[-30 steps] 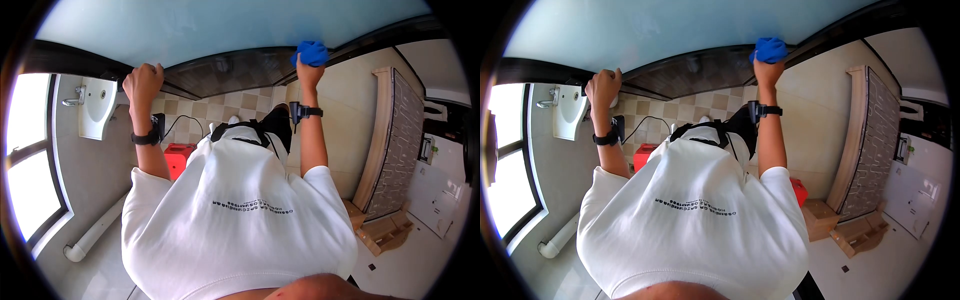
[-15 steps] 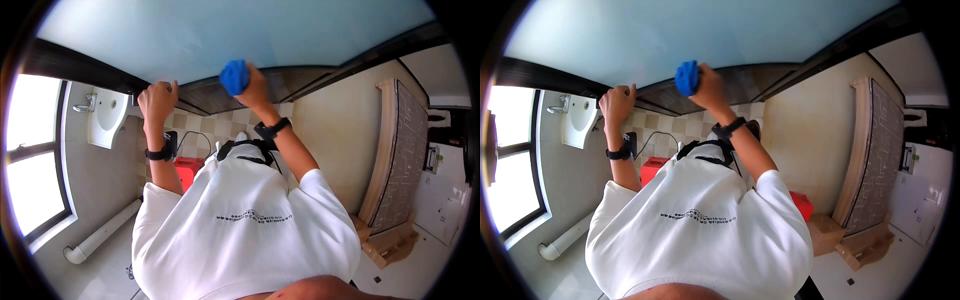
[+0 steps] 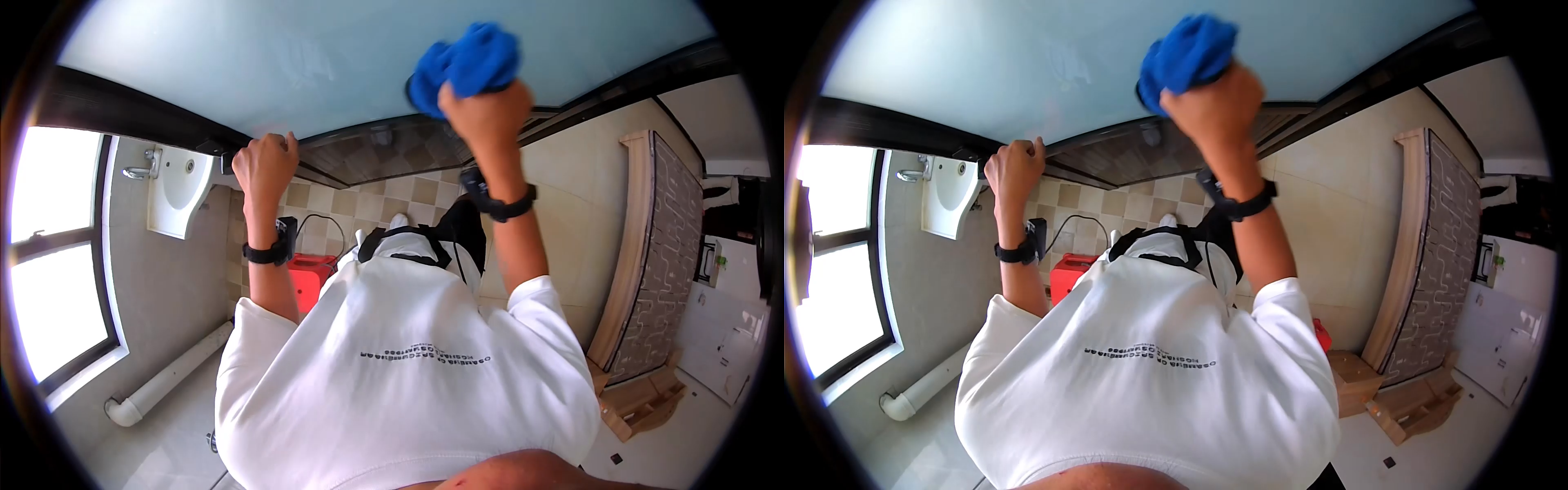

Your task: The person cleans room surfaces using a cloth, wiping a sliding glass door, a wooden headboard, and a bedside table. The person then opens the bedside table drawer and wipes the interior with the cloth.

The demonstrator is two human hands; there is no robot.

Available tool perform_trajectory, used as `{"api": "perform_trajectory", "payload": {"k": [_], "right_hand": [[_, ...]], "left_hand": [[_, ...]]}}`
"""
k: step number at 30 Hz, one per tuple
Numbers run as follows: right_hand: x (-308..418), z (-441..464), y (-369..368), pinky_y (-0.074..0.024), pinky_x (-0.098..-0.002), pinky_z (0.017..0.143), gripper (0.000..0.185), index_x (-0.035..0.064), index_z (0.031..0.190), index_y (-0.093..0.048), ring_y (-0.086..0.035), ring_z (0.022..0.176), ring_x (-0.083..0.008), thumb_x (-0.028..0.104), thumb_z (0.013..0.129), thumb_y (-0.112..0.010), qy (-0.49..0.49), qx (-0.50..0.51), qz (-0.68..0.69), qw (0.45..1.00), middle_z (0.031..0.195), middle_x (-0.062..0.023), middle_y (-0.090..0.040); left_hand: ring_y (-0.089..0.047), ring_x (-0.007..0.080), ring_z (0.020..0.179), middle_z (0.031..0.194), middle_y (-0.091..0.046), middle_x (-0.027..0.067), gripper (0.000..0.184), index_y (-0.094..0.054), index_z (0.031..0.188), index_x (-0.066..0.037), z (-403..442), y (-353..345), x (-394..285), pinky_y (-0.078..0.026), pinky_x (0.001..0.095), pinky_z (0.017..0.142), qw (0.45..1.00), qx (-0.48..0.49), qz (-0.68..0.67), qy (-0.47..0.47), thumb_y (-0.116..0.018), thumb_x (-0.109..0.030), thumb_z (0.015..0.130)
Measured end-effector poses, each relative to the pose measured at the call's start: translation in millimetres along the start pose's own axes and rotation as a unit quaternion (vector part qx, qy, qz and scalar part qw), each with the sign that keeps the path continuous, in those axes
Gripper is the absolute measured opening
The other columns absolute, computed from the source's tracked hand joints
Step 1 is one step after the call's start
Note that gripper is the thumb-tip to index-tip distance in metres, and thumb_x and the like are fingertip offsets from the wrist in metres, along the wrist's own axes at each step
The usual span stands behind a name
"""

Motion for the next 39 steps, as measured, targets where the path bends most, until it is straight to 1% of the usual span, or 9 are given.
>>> {"api": "perform_trajectory", "payload": {"k": [7,11,14,17,20,31,34,36,39], "right_hand": [[-27.5,-61.5,-49.0,-0.0531,-0.0498,0.065,0.037,0.005,0.078,-0.07,-0.066,0.069,-0.0417,0.042,0.079,-0.064,-0.139,0.332,-0.024,0.933,0.072,-0.0206,-0.067],[2.0,-7.9,3.5,-0.0518,-0.0499,0.065,0.038,0.0051,0.078,-0.07,-0.065,0.072,-0.0438,0.042,0.084,-0.061,-0.123,0.302,0.093,0.941,0.077,-0.0226,-0.068],[-13.8,0.1,9.2,-0.0511,-0.0434,0.067,0.036,0.0027,0.081,-0.069,-0.067,0.07,-0.0351,0.038,0.087,-0.06,-0.18,0.242,0.164,0.939,0.076,-0.016,-0.07],[-49.9,-25.1,-15.1,-0.0449,-0.0288,0.082,0.031,-0.0025,0.089,-0.067,-0.056,0.084,-0.0123,0.028,0.087,-0.061,-0.32,0.247,0.384,0.83,0.086,-0.0027,-0.065],[-68.2,-46.3,-25.7,-0.0448,-0.0297,0.084,0.032,-0.0021,0.097,-0.067,-0.057,0.09,-0.0134,0.028,0.088,-0.06,-0.34,0.315,0.314,0.829,0.094,-0.0058,-0.066],[-23.3,-46.0,-49.6,-0.0477,-0.03,0.079,0.02,0.005,0.089,-0.066,-0.057,0.083,-0.0115,0.025,0.087,-0.068,-0.305,0.226,0.437,0.815,0.086,0.0001,-0.064],[-45.1,-94.5,-74.8,-0.0506,-0.0352,0.079,0.026,0.0024,0.088,-0.066,-0.062,0.081,-0.0183,0.028,0.087,-0.068,-0.274,0.308,0.374,0.831,0.084,-0.0074,-0.067],[-30.7,-99.6,-67.2,-0.051,-0.0377,0.083,0.028,0.0029,0.1,-0.065,-0.066,0.086,-0.0221,0.029,0.09,-0.064,-0.139,0.325,0.387,0.852,0.093,-0.0098,-0.07],[-7.5,-84.3,-36.3,-0.0502,-0.0374,0.086,0.03,0.0033,0.104,-0.064,-0.066,0.094,-0.023,0.03,0.091,-0.064,-0.143,0.351,0.4,0.835,0.1,-0.0119,-0.07]], "left_hand": [[-0.064,0.0369,0.058,0.06,-0.063,0.0168,0.034,-0.07,0.064,-0.008,1.1,-3.0,-0.4,-0.051,0.0417,0.055,1.0,-0.006,0.012,-0.018,-0.064,-0.032,0.087],[-0.064,0.0369,0.058,0.06,-0.063,0.0168,0.034,-0.069,0.064,-0.008,-5.8,4.9,-8.0,-0.05,0.0418,0.054,1.0,0.02,0.012,-0.002,-0.064,-0.032,0.087],[-0.064,0.0368,0.058,0.061,-0.063,0.0167,0.033,-0.07,0.065,-0.007,-6.7,3.9,-4.8,-0.05,0.0416,0.054,1.0,0.022,0.006,0.011,-0.064,-0.032,0.087],[-0.064,0.0377,0.062,0.062,-0.062,0.017,0.035,-0.068,0.067,-0.008,-10.6,2.1,0.8,-0.049,0.0447,0.055,1.0,0.011,-0.009,0.012,-0.063,-0.035,0.088],[-0.062,0.0362,0.06,0.061,-0.061,0.015,0.032,-0.065,0.069,-0.006,-16.0,13.2,0.0,-0.047,0.0432,0.056,0.998,0.013,-0.063,-0.024,-0.064,-0.032,0.089],[-0.061,0.0324,0.092,0.1,-0.065,0.0124,0.011,-0.064,0.096,0.0,-46.1,37.2,11.5,-0.047,0.0371,0.086,0.944,-0.097,-0.288,-0.128,-0.066,-0.006,0.087],[-0.061,0.0341,0.106,0.114,-0.064,0.0142,0.018,-0.065,0.102,-0.002,-61.1,46.1,-9.5,-0.044,0.0416,0.097,0.927,-0.051,-0.366,-0.063,-0.066,-0.003,0.085],[-0.058,0.0347,0.113,0.121,-0.061,0.0153,0.027,-0.063,0.11,-0.003,-64.6,46.1,-34.4,-0.044,0.043,0.098,0.913,-0.044,-0.382,-0.137,-0.066,0.001,0.084],[-0.054,0.0367,0.118,0.128,-0.057,0.0168,0.042,-0.057,0.123,-0.003,-54.9,40.9,-62.5,-0.043,0.0431,0.099,0.898,-0.022,-0.395,-0.194,-0.069,-0.003,0.083]]}}
Point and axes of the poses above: each hand's wrist, its own z-axis towards the middle knuckle, its own y-axis out of the back of the hand, x = y × z, the point moved 3 cm from there along z, towards the middle knuckle
